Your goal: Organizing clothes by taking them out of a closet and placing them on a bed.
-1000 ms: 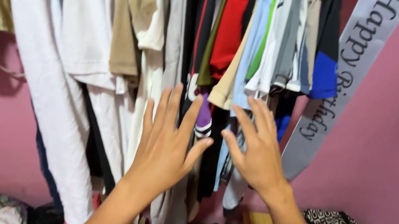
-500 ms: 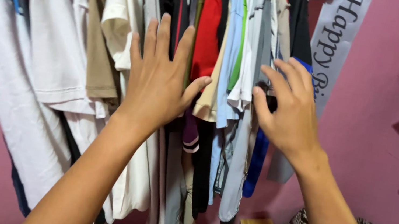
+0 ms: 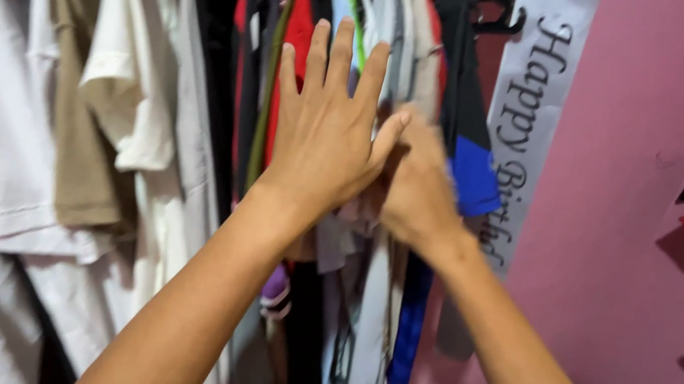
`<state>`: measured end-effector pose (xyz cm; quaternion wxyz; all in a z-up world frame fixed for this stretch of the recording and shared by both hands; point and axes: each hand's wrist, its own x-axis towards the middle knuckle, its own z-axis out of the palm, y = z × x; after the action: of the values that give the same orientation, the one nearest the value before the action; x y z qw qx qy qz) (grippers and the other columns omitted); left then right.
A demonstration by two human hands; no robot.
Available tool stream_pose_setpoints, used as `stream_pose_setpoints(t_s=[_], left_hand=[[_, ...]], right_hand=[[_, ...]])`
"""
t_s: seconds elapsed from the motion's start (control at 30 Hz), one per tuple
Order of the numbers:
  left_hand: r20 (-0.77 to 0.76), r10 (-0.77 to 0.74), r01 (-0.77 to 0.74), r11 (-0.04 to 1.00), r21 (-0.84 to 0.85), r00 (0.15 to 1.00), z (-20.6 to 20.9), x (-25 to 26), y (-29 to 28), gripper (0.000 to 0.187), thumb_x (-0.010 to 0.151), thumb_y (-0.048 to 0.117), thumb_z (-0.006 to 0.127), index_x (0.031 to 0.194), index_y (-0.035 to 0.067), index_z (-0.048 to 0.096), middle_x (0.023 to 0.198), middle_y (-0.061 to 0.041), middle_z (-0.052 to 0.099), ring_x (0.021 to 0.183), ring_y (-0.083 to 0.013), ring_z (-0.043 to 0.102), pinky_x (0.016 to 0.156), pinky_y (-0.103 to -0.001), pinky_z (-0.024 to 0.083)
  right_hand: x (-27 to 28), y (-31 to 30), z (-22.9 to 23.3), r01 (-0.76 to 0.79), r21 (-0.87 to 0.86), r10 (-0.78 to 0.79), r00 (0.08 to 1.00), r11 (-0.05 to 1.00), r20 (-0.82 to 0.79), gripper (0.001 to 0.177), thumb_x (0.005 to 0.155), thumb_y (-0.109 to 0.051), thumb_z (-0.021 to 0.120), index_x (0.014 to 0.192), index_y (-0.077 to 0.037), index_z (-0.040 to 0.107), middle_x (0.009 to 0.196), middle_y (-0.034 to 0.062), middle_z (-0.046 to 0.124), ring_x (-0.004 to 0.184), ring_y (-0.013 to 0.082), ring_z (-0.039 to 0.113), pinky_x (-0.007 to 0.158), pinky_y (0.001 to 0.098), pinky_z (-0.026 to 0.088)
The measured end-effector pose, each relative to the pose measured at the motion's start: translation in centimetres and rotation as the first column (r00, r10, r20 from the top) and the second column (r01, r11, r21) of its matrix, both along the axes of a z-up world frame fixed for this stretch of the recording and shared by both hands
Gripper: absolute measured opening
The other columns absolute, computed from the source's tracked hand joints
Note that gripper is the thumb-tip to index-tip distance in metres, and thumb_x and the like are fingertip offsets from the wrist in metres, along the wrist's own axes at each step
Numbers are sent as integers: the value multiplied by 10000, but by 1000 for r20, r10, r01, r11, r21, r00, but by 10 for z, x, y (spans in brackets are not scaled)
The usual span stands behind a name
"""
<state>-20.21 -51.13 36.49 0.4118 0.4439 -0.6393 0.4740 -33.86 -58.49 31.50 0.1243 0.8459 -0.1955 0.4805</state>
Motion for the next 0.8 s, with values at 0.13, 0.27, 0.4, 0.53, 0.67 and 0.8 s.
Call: stream_pose_setpoints(t_s=[0.13,0.27,0.4,0.53,0.67,0.8], left_hand=[[29,14,-13,999,-47,999,23,-17,-49,650,979,427,687,1498,73,518,1548,-291,400,1453,-502,325,1170,-707,224],[84,23,-15,995,-97,996,40,-24,-97,607,945,421,725,1457,131,576,1551,-274,389,1454,-498,315,1181,-692,215],[136,49,-29,989,-142,990,42,-22,-127,595,871,409,763,1374,118,637,1540,-305,352,1438,-524,302,1167,-712,205],[147,88,-52,972,-230,985,30,-16,-153,498,911,318,763,1350,107,657,1608,-274,321,1488,-489,304,1195,-695,232],[127,118,-80,960,-267,985,25,-12,-159,425,935,249,743,1285,28,645,1623,-274,334,1521,-483,312,1225,-616,298],[120,161,-125,957,-260,980,21,1,-152,426,946,240,764,1286,10,651,1616,-288,355,1518,-475,318,1218,-588,322]], right_hand=[[1,-22,-3,-293,-208,290,956,933,-43,584,875,-243,747,1378,3,580,1414,243,598,1374,448,481,1188,526,341],[-26,-35,9,-396,-72,381,910,915,-162,549,840,-195,728,1334,24,628,1314,262,610,1246,432,529,1083,460,414],[-59,-63,25,-415,135,405,909,900,97,238,892,-60,630,1090,-56,761,1013,95,796,949,228,786,892,331,600],[-61,-80,62,-358,-63,358,872,932,335,197,952,6,586,1101,-28,711,1029,110,755,929,218,749,858,321,587],[-39,-110,86,-122,-401,269,903,908,335,338,950,4,641,1288,6,632,1278,202,658,1155,343,671,1005,393,564],[-23,-139,97,115,-519,60,950,847,307,496,891,-63,722,1338,78,560,1287,262,619,1150,454,611,984,468,529]])
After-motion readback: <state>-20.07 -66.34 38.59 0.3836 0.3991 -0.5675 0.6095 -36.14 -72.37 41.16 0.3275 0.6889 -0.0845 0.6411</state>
